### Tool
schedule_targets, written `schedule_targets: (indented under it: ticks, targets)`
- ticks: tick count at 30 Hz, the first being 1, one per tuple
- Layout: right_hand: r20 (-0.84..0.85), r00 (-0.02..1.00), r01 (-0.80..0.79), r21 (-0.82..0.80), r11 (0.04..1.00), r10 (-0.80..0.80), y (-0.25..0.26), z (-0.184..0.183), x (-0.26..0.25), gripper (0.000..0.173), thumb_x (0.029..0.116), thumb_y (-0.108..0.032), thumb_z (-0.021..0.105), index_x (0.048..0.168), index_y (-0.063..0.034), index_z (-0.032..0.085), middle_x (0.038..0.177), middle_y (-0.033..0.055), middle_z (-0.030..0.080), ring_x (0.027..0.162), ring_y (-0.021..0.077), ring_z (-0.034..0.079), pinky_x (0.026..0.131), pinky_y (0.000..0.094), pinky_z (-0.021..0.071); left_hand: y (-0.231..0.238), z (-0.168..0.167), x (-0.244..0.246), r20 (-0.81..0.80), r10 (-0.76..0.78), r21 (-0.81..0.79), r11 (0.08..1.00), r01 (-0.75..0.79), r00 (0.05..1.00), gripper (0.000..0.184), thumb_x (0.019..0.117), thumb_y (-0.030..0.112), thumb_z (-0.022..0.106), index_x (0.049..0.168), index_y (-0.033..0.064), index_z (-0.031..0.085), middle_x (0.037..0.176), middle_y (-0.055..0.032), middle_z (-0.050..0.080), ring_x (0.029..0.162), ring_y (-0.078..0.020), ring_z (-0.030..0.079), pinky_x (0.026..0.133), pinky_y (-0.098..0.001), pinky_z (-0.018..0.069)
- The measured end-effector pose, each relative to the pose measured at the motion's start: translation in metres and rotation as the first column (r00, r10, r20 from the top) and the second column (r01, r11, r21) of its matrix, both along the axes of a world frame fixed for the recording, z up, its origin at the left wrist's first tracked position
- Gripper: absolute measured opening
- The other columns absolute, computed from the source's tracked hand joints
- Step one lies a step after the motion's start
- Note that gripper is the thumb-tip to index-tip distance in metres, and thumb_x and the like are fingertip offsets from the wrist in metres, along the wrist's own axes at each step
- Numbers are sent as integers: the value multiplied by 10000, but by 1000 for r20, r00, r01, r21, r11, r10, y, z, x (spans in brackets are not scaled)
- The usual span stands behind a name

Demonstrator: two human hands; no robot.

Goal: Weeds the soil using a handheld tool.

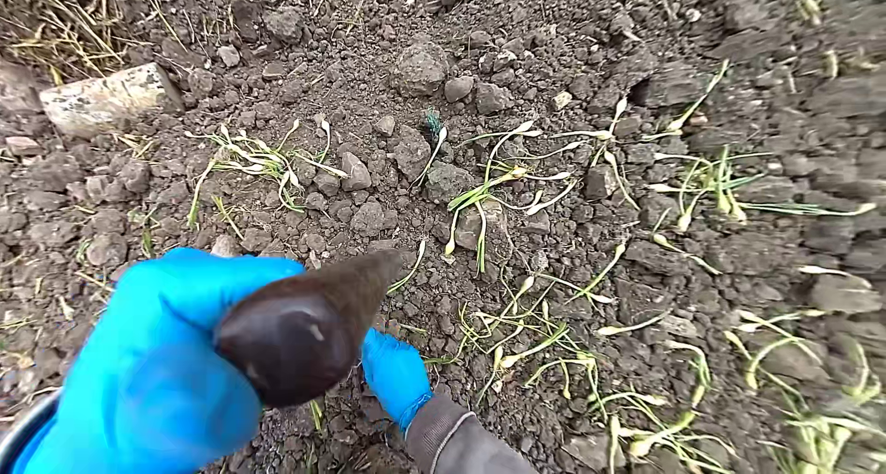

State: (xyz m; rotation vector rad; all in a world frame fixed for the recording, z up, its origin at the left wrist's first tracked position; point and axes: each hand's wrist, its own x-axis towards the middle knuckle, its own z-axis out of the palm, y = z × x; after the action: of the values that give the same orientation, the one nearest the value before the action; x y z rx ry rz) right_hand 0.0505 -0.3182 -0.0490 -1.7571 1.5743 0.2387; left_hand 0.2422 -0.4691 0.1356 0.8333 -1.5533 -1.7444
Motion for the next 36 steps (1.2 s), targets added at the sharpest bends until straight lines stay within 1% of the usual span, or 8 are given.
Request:
schedule_targets:
  ticks: [2, 4, 7, 12, 19, 23, 30, 36]
  targets:
    - [-1, 992, 127, -213, 969, -130, 5, -2, -32, 389, 972, -153, 523, 1321, -95, 687, 969, 125, 775, 849, 319, 766, 705, 476, 616, -8, -22, -46, 298, 43, 24, 998, -53, 954, 448, 983, 529, 590, 748, 168, 713, 620, 94, 624, 520, 25, 554, 447, -165, 460]
    - [40, 977, 215, -246, 945, -211, -6, 3, -66, 355, 953, -131, 552, 1268, -82, 708, 979, 137, 764, 876, 332, 754, 744, 513, 608, -5, -86, -68, 496, -50, 162, 986, -36, 867, 557, 988, 601, 526, 684, 155, 666, 557, 67, 551, 470, -31, 471, 457, -246, 390]
    - [169, 952, 299, -359, 884, -254, -34, 8, -97, 280, 959, -104, 588, 1193, -68, 738, 1051, 128, 759, 944, 304, 750, 796, 518, 615, 12, -139, -65, 500, 32, 188, 972, -144, 866, 589, 971, 656, 488, 664, 176, 637, 548, 67, 526, 461, -42, 441, 454, -255, 374]
    - [188, 967, 240, -472, 848, -169, -79, 11, -80, 185, 976, -110, 630, 1084, -81, 777, 966, 121, 728, 869, 295, 730, 708, 478, 604, 52, -131, -44, 324, 291, 293, 874, -388, 900, 635, 869, 787, 551, 663, 192, 629, 531, 61, 536, 403, -3, 417, 382, -160, 338]
    - [-18, 992, 121, -104, 987, -123, -84, -28, -17, 220, 1019, -110, 584, 1150, -110, 760, 1105, 123, 734, 1000, 319, 724, 830, 517, 598, 64, -75, -16, 133, 377, 169, 903, -396, 917, 584, 927, 745, 457, 776, 224, 674, 570, 113, 549, 464, 43, 477, 432, -132, 395]
    - [36, 985, 171, -292, 941, -167, -68, -21, -56, 210, 1006, -117, 630, 1169, -96, 761, 1059, 145, 752, 932, 336, 746, 763, 533, 611, 73, -119, -14, 159, 362, 234, 890, -391, 918, 621, 924, 768, 449, 769, 210, 673, 576, 90, 564, 451, 16, 479, 427, -157, 407]
    - [72, 919, 378, -437, 816, -387, -44, 0, -142, 189, 1021, -128, 615, 1114, -57, 764, 1047, 157, 764, 902, 343, 757, 754, 579, 604, 36, -33, -29, 130, 268, 75, 957, -279, 955, 560, 960, 710, 478, 768, 218, 662, 572, 105, 549, 483, 35, 505, 433, -134, 398]
    - [216, 944, 329, -571, 752, -249, -65, 20, -114, 196, 987, -175, 621, 1048, -81, 782, 945, 79, 766, 842, 225, 750, 722, 437, 618, 58, -147, -58, 396, 213, 223, 921, -319, 893, 657, 872, 809, 509, 683, 193, 635, 546, 98, 510, 451, 7, 426, 425, -190, 362]
